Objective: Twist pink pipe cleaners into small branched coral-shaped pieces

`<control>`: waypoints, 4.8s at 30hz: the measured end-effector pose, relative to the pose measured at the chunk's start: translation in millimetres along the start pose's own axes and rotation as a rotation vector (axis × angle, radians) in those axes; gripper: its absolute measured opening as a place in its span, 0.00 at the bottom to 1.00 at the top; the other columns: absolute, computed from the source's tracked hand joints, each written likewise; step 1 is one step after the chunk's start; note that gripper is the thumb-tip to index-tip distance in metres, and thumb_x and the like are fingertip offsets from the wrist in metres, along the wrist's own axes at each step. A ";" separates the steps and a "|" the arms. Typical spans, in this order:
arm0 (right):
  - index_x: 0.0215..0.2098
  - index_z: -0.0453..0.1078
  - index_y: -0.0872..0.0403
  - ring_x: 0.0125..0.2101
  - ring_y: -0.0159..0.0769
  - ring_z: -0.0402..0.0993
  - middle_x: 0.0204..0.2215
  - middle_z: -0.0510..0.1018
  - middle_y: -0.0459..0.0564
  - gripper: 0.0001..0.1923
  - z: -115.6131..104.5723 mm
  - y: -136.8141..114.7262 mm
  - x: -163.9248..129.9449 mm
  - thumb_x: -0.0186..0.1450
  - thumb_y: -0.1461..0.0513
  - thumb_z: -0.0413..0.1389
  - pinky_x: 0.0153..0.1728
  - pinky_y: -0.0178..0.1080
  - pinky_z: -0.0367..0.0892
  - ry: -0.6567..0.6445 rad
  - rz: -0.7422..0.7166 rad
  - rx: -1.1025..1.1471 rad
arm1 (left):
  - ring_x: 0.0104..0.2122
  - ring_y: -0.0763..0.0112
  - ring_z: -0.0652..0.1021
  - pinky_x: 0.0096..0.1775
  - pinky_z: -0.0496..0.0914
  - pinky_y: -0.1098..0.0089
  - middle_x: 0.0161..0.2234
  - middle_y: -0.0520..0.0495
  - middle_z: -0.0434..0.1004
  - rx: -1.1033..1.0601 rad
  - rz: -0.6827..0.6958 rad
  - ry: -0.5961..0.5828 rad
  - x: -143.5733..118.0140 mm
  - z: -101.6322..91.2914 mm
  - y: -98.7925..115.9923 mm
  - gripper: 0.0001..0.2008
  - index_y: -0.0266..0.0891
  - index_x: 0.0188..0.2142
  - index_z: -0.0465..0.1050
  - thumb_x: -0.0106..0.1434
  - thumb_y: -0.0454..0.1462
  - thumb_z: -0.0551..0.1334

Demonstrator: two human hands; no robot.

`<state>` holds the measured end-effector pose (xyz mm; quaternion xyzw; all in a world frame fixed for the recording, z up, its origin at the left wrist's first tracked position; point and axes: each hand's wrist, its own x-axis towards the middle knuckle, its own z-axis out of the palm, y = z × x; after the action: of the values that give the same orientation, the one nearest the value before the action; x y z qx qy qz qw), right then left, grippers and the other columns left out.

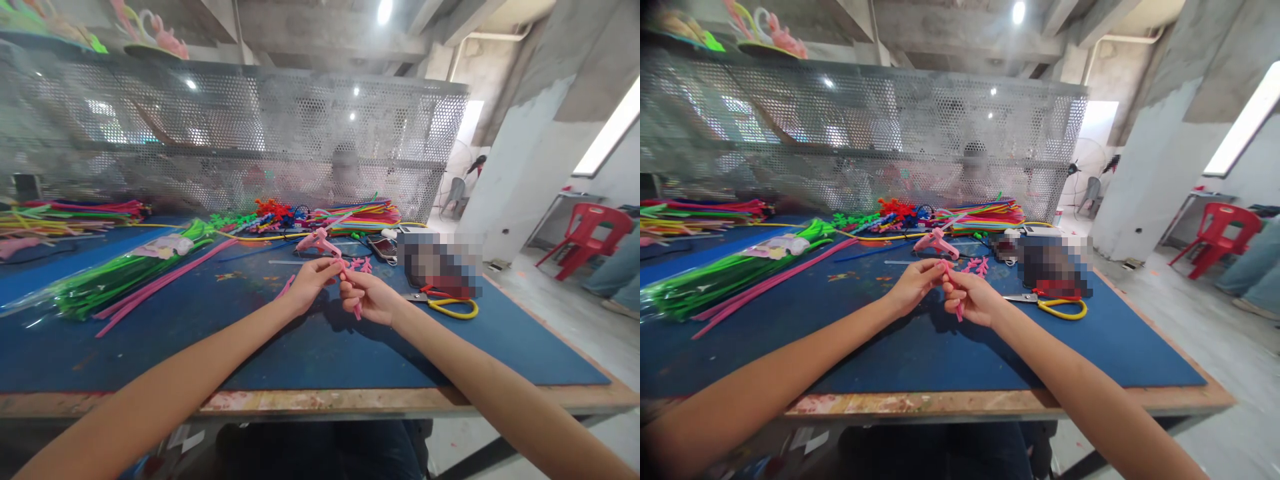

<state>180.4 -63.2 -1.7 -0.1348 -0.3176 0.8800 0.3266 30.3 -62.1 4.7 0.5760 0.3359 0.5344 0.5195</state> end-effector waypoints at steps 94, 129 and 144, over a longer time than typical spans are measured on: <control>0.22 0.60 0.55 0.11 0.23 0.41 0.10 0.50 0.35 0.08 16.6 -2.9 -9.6 0.58 0.63 0.46 0.13 0.28 0.42 0.210 -0.200 -0.915 | 0.12 0.82 0.51 0.17 0.46 0.76 0.11 0.60 0.48 0.298 0.004 -0.141 -11.6 9.1 9.5 0.11 0.38 0.20 0.60 0.54 0.41 0.53; 0.26 0.66 0.54 0.22 0.30 0.70 0.23 0.74 0.46 0.11 -9.6 1.3 2.5 0.63 0.60 0.46 0.25 0.31 0.63 0.267 -0.466 -1.468 | 0.26 0.77 0.73 0.33 0.69 0.73 0.25 0.53 0.73 -0.263 -0.052 0.282 -1.0 3.5 -5.0 0.15 0.35 0.27 0.68 0.41 0.37 0.70; 0.30 0.72 0.52 0.28 0.34 0.68 0.27 0.76 0.50 0.12 -4.1 -25.8 -9.1 0.64 0.60 0.47 0.25 0.33 0.50 0.560 -0.459 -2.097 | 0.22 0.74 0.74 0.28 0.67 0.74 0.21 0.51 0.74 0.163 0.034 0.225 19.6 -15.3 0.9 0.14 0.34 0.28 0.71 0.40 0.34 0.70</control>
<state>201.7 -52.2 12.1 -0.4767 -0.8373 0.0320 0.2660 19.3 -40.2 9.2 0.5584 0.4245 0.5752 0.4209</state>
